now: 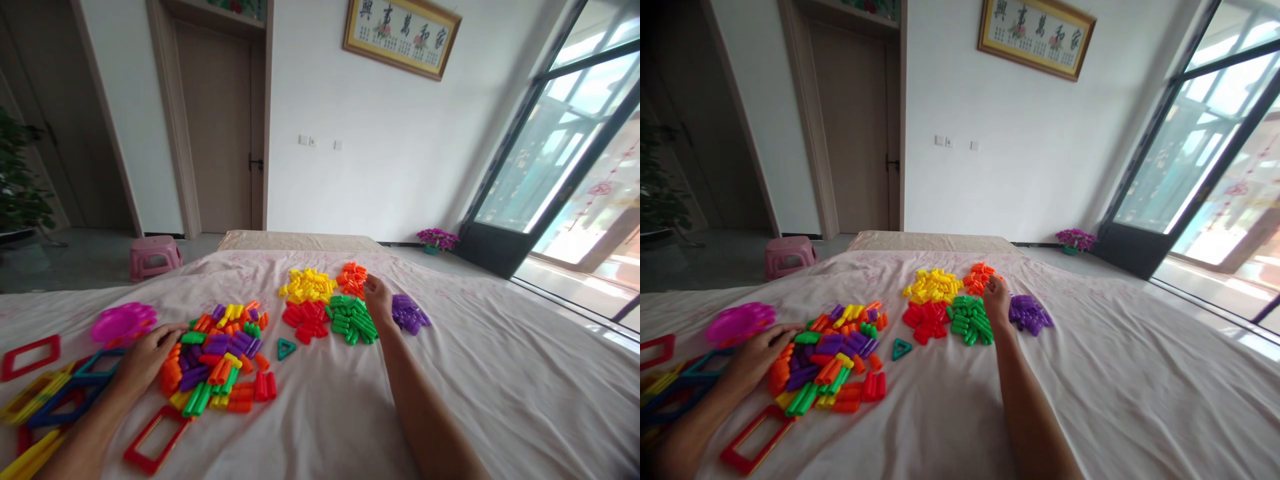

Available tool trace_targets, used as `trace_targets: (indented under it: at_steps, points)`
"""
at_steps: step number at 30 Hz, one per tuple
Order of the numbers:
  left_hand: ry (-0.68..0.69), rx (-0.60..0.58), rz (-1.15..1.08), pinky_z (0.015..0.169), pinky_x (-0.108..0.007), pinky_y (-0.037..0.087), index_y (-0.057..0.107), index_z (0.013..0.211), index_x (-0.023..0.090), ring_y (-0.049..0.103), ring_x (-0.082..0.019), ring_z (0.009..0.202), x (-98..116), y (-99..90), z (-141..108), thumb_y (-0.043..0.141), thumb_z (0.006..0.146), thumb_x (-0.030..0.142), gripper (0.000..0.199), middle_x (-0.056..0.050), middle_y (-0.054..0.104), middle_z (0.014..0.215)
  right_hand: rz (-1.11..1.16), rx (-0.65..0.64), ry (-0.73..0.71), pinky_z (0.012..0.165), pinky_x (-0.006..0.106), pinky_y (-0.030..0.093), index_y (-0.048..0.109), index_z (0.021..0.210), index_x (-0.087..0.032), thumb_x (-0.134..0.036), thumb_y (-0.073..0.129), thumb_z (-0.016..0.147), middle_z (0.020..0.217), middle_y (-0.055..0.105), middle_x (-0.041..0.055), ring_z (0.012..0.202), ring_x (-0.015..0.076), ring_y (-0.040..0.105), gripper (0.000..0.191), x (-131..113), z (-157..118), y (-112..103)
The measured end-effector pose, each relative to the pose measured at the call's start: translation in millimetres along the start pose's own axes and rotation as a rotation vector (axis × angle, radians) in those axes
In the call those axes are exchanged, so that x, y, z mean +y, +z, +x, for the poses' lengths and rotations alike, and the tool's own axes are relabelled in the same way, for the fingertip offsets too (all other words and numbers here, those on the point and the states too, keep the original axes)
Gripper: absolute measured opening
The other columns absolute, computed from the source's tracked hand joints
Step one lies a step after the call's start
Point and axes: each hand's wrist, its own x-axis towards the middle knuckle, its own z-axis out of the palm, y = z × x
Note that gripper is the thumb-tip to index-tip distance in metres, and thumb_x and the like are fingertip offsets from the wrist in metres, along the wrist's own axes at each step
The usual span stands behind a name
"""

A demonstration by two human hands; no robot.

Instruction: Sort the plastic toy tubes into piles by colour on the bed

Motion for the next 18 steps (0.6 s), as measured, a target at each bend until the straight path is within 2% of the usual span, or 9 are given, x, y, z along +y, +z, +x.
trace_targets:
  at_steps: [2, 5, 8, 12, 15, 18]
  points:
    - [-0.005, 0.008, 0.003, 0.084, -0.029, 0.055, 0.070, 0.106, 0.020, 0.069, -0.024, 0.102, -0.5, 0.3, 0.1, 0.051, 0.083, 0.050, 0.042, -0.006, 0.075, 0.109, 0.046, 0.000, -0.004, 0.089, 0.036, 0.054, 0.069, 0.115, -0.011, -0.021, 0.050, 0.080, 0.108, 0.074, 0.0113, 0.097, 0.0228, 0.069, 0.041, -4.1, -2.3, 4.0]
    - [-0.001, 0.021, -0.003, 0.083, -0.028, 0.055, 0.071, 0.104, 0.022, 0.069, -0.023, 0.101, -0.1, 0.2, 0.1, 0.052, 0.082, 0.049, 0.040, -0.005, 0.076, 0.107, 0.076, -0.104, -0.070, 0.090, 0.034, 0.053, 0.071, 0.109, -0.015, -0.019, 0.051, 0.081, 0.105, 0.075, 0.0077, 0.097, 0.0204, 0.069, 0.036, -22.5, -16.1, 17.6]
    - [0.002, 0.025, -0.005, 0.084, -0.028, 0.055, 0.072, 0.104, 0.022, 0.070, -0.023, 0.100, 1.9, -0.4, -0.5, 0.052, 0.082, 0.048, 0.039, -0.005, 0.076, 0.106, 0.040, -0.278, -0.199, 0.087, 0.031, 0.053, 0.074, 0.101, -0.020, -0.015, 0.051, 0.082, 0.100, 0.075, 0.0041, 0.094, 0.0189, 0.069, 0.030, -51.6, -43.1, 34.8]
    - [-0.006, 0.028, -0.001, 0.081, -0.029, 0.055, 0.072, 0.106, 0.021, 0.070, -0.024, 0.099, 6.4, -0.6, -2.0, 0.052, 0.082, 0.047, 0.040, -0.005, 0.076, 0.106, 0.020, -0.549, -0.457, 0.086, 0.028, 0.049, 0.075, 0.096, -0.022, -0.014, 0.055, 0.086, 0.099, 0.075, 0.0028, 0.093, 0.0176, 0.068, 0.024, -92.5, -90.6, 49.9]
    - [-0.003, 0.037, 0.003, 0.082, -0.030, 0.055, 0.072, 0.106, 0.021, 0.070, -0.024, 0.098, 9.6, 0.0, -3.0, 0.051, 0.082, 0.047, 0.040, -0.005, 0.076, 0.106, -0.019, -0.709, -0.613, 0.086, 0.027, 0.045, 0.076, 0.095, -0.022, -0.022, 0.059, 0.091, 0.096, 0.074, 0.0028, 0.091, 0.0169, 0.065, 0.018, -114.4, -123.2, 52.0]
    - [0.004, 0.040, -0.010, 0.083, -0.030, 0.054, 0.073, 0.105, 0.021, 0.069, -0.024, 0.099, 10.9, 0.6, -3.6, 0.052, 0.082, 0.047, 0.041, -0.006, 0.076, 0.107, -0.129, -0.791, -0.681, 0.084, 0.028, 0.042, 0.077, 0.092, -0.024, -0.037, 0.065, 0.090, 0.092, 0.073, 0.0036, 0.089, 0.0178, 0.062, 0.018, -126.7, -146.3, 50.7]
